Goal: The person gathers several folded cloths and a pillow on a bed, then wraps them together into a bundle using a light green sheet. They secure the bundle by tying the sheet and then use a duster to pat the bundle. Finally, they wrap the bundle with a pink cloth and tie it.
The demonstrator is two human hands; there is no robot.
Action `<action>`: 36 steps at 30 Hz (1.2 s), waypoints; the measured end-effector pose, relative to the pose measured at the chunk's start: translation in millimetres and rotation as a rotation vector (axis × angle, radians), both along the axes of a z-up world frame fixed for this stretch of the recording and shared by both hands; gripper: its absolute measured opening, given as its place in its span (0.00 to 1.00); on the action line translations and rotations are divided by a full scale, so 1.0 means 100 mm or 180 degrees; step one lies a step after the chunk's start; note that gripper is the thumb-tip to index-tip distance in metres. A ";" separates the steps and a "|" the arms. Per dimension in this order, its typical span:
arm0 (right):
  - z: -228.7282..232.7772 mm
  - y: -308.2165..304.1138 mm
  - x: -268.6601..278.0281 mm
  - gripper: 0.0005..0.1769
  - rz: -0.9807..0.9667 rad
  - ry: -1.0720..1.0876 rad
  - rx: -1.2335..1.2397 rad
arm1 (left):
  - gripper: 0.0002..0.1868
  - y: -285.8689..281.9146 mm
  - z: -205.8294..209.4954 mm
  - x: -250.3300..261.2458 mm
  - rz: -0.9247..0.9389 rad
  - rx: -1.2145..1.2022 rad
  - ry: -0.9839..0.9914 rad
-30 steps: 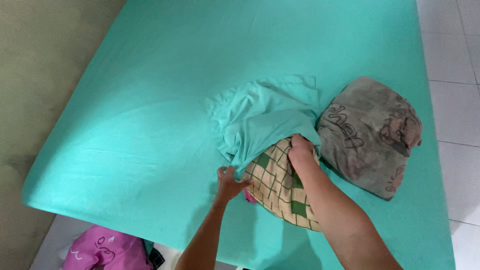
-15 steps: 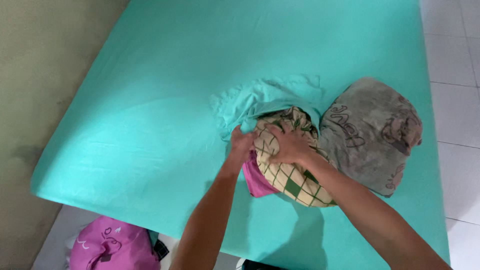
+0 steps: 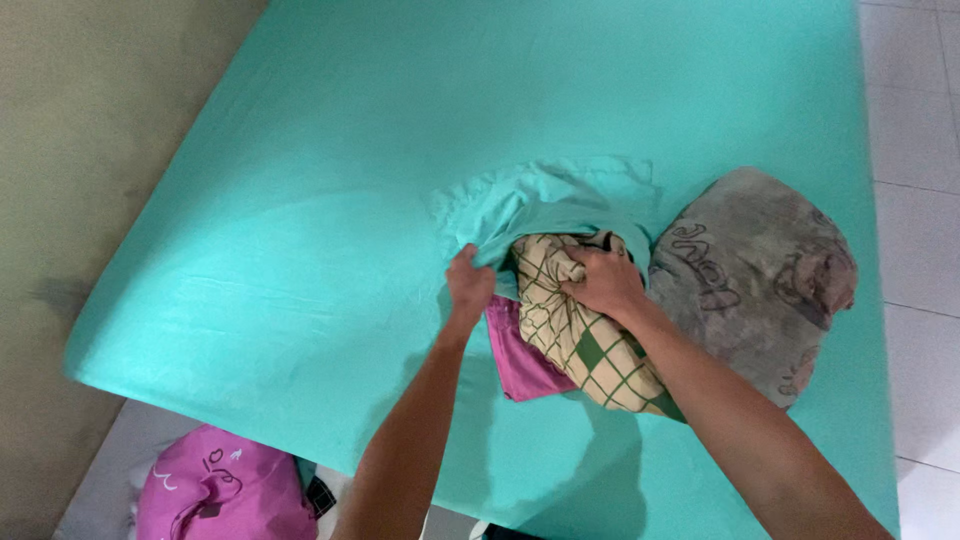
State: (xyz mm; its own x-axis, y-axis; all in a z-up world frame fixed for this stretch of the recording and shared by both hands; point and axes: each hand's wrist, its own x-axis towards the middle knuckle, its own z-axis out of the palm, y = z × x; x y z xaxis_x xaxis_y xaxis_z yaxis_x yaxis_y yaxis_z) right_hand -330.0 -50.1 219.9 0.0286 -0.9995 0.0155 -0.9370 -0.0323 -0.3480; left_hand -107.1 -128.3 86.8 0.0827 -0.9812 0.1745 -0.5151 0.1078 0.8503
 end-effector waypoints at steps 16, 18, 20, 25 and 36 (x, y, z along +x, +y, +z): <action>-0.05 -0.70 -0.47 0.27 -0.1146 -0.0572 0.0257 | 0.26 0.74 -0.24 0.53 -0.1104 0.0413 -0.0780; 0.03 -0.72 -0.42 0.26 -0.1507 -0.0712 0.0662 | 0.25 0.71 -0.35 0.68 -0.1019 0.0570 -0.0936; -0.01 -0.66 -0.27 0.25 -0.1535 -0.0855 0.0480 | 0.22 0.70 -0.36 0.60 -0.1308 -0.0350 -0.0918; -0.59 -0.53 0.37 0.26 -0.2539 -0.1807 -0.0064 | 0.15 1.07 0.21 -0.07 -0.1737 0.0270 -0.0591; -0.58 -0.18 0.81 0.33 -0.0238 -0.2021 -0.0193 | 0.13 0.92 0.68 0.74 -0.1291 0.0418 -0.1068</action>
State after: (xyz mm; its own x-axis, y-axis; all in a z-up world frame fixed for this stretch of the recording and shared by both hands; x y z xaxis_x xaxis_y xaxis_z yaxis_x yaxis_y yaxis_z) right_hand -248.7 -67.7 161.8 -0.0744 -0.9952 0.0630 -0.5495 -0.0118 -0.8354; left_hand -33.5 -36.6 154.8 -0.3464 -0.9381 -0.0002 -0.6998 0.2583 0.6660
